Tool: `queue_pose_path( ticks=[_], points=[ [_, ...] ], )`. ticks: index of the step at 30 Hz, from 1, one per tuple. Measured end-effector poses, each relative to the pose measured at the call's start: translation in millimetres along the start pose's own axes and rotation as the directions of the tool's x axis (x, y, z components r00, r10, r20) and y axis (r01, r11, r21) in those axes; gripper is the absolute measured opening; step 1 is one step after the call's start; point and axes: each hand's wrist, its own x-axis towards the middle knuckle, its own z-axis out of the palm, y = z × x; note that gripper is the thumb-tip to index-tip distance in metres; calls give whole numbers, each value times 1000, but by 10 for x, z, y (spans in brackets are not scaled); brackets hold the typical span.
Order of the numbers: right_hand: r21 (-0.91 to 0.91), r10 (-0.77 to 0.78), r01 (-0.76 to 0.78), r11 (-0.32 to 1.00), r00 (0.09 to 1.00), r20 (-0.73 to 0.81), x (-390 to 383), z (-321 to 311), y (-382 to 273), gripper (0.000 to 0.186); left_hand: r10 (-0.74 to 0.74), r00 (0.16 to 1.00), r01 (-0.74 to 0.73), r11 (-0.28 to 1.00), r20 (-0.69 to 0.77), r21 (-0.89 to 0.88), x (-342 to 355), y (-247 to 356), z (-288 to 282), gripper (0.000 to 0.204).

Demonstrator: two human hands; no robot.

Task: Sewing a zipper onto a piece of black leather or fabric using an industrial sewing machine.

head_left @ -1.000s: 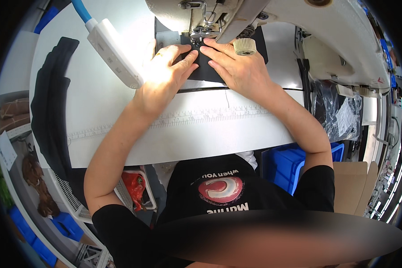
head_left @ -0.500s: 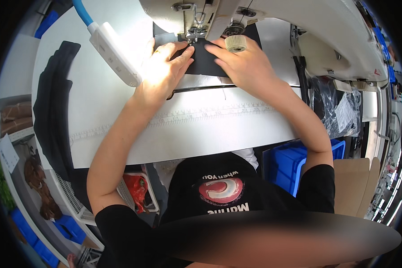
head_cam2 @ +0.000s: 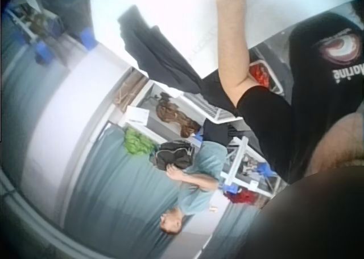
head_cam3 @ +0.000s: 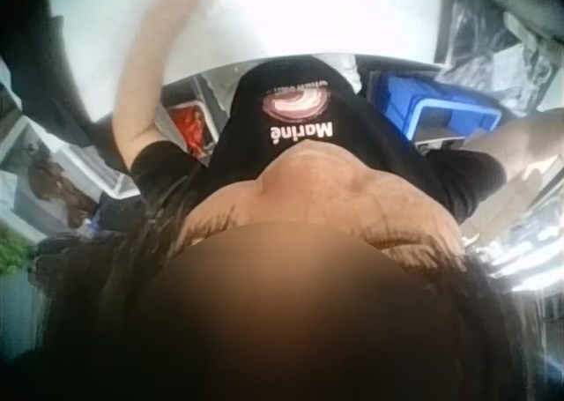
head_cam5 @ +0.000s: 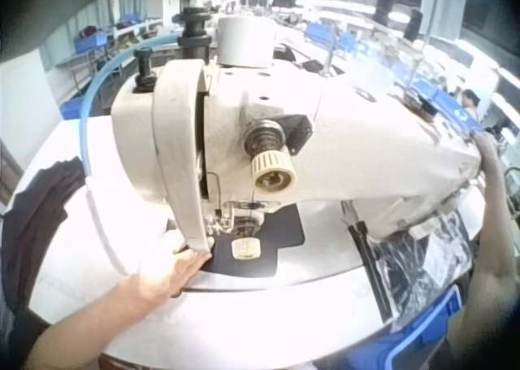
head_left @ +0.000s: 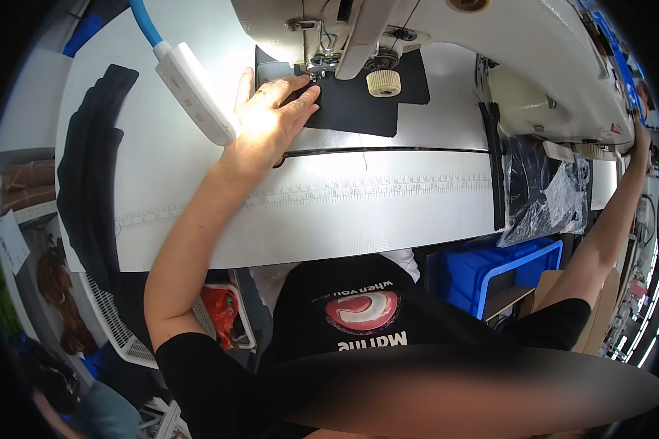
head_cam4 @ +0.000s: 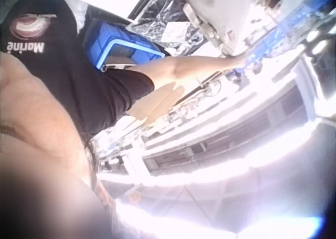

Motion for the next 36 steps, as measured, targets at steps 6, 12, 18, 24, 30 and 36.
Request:
queue_pose_path(
  ticks=[6, 12, 18, 24, 30, 36],
  points=[
    [469, 289, -163, 868, 934, -211, -917, 40, 244, 52, -9, 1000, 9, 999, -12, -43, 26, 31, -8, 30],
    [-65, 372, -367, 928, 921, 117, -496, 94, -100, 51, -11, 1000, 11, 999, -10, -32, 28, 32, -21, 29],
    [477, 279, -177, 861, 948, -152, -928, 164, 247, 52, 3, 1000, -4, 999, -27, -41, 58, 10, -19, 29],
    [591, 437, -284, 755, 890, -131, -314, -65, 643, 47, -7, 1000, 7, 999, -9, -39, 35, -3, 8, 28],
    [89, -356, 447, 890, 803, -477, -1653, 398, -648, 24, -28, 999, 28, 1000, 40, -2, -2, -25, 35, 27],
    [230, -557, 611, 758, 421, 716, -3289, 2182, -2193, 28, -52, 999, 51, 995, 0, 81, -47, -58, 159, 27]
  ],
)
